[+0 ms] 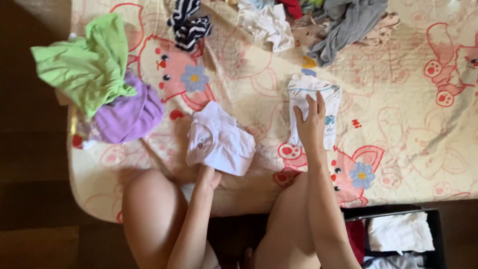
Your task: The person sits on a bed and folds various pieces of children's clothing, including shirts, shorts, and socks. They place the folded items into an open drawer next to the bed.
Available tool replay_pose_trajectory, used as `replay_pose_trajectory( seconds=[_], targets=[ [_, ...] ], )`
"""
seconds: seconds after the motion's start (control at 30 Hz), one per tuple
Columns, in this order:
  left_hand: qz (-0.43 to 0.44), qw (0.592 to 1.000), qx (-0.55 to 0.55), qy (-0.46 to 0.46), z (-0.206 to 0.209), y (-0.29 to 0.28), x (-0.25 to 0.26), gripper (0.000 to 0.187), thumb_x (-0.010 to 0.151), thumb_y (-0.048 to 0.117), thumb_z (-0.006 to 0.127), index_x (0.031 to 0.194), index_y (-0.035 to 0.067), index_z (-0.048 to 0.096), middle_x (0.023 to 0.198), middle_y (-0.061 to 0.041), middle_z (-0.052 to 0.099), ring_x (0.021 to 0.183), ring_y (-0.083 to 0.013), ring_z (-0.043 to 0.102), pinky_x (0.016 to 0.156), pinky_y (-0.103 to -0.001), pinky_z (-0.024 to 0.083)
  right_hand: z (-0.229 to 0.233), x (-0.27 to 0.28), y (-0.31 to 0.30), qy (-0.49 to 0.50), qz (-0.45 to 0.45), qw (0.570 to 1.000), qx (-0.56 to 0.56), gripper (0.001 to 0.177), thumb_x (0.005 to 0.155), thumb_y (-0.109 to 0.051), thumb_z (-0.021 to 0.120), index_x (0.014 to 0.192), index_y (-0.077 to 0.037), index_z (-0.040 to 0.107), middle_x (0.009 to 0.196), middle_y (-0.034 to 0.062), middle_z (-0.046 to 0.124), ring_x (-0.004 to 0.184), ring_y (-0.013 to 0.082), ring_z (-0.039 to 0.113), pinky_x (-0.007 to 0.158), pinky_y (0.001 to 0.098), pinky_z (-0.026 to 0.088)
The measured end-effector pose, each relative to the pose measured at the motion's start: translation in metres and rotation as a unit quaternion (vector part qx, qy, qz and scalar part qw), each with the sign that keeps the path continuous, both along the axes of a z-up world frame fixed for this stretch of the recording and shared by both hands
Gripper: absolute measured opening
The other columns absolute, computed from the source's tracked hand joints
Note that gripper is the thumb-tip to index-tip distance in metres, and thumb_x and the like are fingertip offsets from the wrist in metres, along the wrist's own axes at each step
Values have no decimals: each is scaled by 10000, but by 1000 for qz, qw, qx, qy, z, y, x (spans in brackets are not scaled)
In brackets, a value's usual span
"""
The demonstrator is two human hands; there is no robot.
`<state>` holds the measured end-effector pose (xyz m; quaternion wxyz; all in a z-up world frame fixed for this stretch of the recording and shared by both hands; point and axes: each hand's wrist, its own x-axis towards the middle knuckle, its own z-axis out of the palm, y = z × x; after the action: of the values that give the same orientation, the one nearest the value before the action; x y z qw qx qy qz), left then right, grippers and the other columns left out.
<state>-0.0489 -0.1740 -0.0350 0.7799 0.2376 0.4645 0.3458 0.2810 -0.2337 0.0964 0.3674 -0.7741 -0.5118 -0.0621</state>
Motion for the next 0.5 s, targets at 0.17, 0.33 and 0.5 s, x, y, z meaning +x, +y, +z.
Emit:
replay_pose_trajectory(
  seconds=[0.17,0.33,0.5],
  targets=[
    [32,999,-11,-34,-3,-4,-3,410,1036,321,514,1305,18,577,1237,-181,635,1111,-310,632,952,-443,500,4,-88,3,219,-11,976,-15,185,1036,-164,714,1105,2,671,887,165,711,763,226,659,685,345,528],
    [88,995,-1,-55,-1,-10,-10,478,1039,353,492,1376,18,543,1309,-160,613,1153,-282,621,992,-426,495,-2,-184,-3,400,43,911,-94,186,1027,-168,622,1038,0,702,725,95,683,596,140,608,544,300,497],
    [220,975,32,-16,12,-9,-39,548,1042,386,469,1446,18,509,1380,-139,591,1196,-255,609,1033,-409,489,-46,-221,2,580,25,814,-28,199,1057,-144,540,1105,21,639,847,87,673,663,155,658,595,302,576]
  ],
)
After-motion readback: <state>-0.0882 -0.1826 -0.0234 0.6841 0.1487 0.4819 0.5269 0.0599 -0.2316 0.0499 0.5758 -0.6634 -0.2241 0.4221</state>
